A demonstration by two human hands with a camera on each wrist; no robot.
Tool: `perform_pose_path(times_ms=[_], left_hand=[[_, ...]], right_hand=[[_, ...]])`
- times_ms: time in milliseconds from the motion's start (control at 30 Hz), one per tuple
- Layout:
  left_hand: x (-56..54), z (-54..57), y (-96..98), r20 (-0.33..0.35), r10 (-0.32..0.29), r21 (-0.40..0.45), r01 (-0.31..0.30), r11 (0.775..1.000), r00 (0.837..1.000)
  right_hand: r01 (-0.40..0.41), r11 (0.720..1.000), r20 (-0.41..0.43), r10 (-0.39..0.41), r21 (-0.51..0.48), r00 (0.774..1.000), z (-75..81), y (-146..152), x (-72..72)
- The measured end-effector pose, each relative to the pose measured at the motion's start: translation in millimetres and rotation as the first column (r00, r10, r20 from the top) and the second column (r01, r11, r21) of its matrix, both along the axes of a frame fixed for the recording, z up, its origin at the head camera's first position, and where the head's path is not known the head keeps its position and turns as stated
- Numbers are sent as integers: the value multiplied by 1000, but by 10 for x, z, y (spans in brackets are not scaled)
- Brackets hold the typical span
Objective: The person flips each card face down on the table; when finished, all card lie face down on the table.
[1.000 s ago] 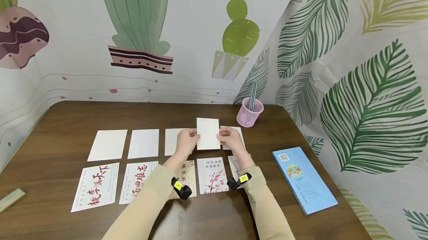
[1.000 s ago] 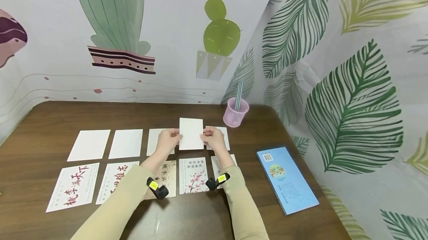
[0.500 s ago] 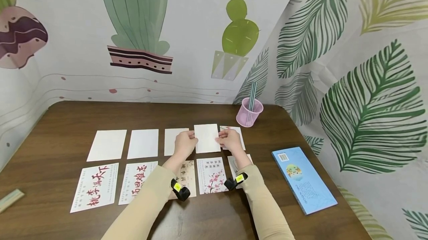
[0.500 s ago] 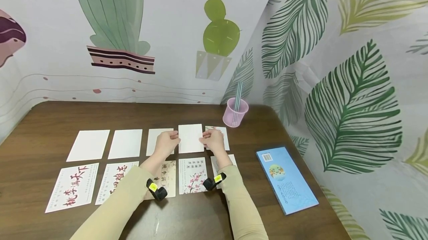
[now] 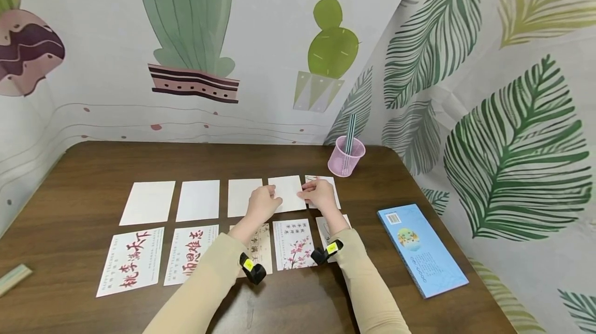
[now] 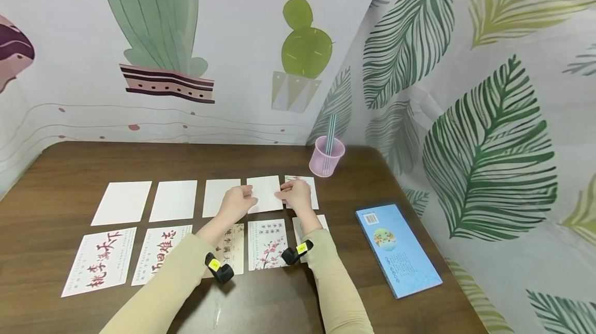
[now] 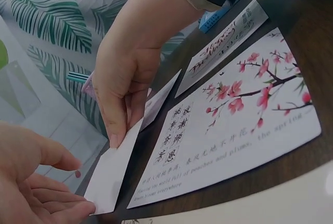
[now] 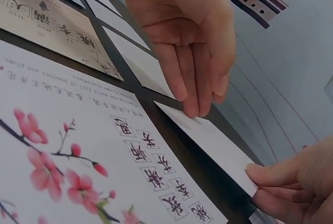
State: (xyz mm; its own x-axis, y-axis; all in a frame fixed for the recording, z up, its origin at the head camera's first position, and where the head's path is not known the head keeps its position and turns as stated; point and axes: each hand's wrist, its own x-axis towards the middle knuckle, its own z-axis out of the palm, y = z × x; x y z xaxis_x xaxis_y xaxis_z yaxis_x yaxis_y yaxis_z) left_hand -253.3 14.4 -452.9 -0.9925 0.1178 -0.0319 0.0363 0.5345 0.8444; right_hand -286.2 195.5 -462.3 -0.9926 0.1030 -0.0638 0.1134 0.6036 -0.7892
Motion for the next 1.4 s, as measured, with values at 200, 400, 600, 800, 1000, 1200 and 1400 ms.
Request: perform_pose_path(times_ms=[200, 400, 600, 800, 1000, 1200, 1400], left_hand=[[7, -2, -12, 3, 8, 12, -8, 1000, 1000], [-17, -9, 48, -58, 57, 131, -49, 990, 997], [-62, -10, 283, -81, -13, 216, 30, 976, 997], [-48, 19, 516, 14, -168, 240, 160, 958, 986], [-49, 51, 671, 37, -255, 193, 244, 951, 966], [-46, 33, 742, 33, -277, 128, 271, 954, 960], [-33, 14, 749, 25, -298, 87, 295, 952, 954]], right_hand=[[12, 994, -80, -3, 106, 997, 24, 78, 39], [82, 987, -164, -59, 138, 985, 51, 282, 90], [134, 989, -134, -125, 62, 983, 64, 549, 86], [135, 990, -83, -130, 48, 988, 20, 715, 57], [94, 992, -63, -89, 84, 994, -25, 771, 32], [58, 993, -43, -53, 107, 998, -37, 745, 32], [40, 994, -39, -36, 100, 999, -36, 707, 30]])
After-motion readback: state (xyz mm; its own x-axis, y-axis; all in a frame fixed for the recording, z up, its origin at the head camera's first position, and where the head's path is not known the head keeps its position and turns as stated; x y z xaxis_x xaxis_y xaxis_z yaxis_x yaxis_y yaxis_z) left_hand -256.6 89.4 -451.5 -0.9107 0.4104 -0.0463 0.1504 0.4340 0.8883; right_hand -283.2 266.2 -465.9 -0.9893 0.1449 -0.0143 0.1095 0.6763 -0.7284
